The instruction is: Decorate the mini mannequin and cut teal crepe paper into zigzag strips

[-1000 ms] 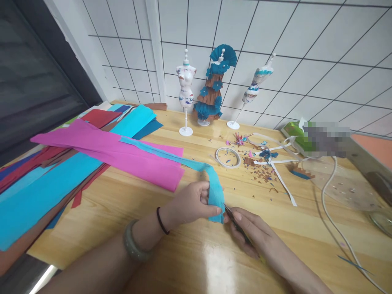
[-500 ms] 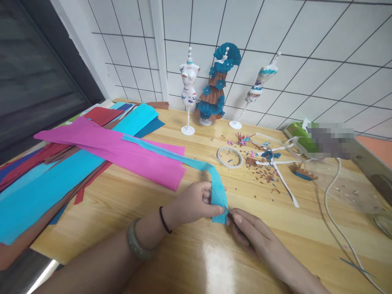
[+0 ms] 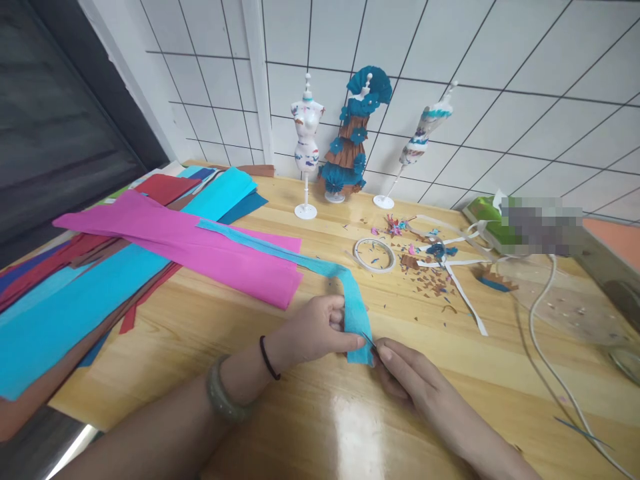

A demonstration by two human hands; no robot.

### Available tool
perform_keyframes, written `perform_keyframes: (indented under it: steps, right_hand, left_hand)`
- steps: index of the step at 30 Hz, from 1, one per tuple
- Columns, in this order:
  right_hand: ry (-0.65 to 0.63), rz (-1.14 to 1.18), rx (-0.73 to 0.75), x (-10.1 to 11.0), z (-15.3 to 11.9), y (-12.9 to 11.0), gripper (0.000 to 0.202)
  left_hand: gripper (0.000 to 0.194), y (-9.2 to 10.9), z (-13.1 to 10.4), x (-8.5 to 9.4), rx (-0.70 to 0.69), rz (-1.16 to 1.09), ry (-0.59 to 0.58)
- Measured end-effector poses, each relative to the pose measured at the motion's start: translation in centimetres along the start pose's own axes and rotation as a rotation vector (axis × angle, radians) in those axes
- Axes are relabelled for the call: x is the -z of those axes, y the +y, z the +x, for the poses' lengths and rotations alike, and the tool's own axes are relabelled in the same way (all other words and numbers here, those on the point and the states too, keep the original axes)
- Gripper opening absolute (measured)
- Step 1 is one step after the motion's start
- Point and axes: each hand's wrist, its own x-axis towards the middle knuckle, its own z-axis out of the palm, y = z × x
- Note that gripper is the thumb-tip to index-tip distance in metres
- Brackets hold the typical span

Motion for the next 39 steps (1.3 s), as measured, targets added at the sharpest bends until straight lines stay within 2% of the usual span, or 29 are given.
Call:
perform_keyframes:
  steps: [25, 39]
  right_hand:
    - [0.016, -0.059, 0.002, 0.0, -0.14, -0.18, 0.037]
    - [-0.006, 0.009, -0.024, -0.02, -0.08, -0.32, 0.039]
  left_hand:
    - [0.026, -0.05, 0.04, 0.11, 0.009, 0.001, -0.018]
    - [0.028, 0.0, -0.02, 0.23, -0.001, 0.039, -0.036]
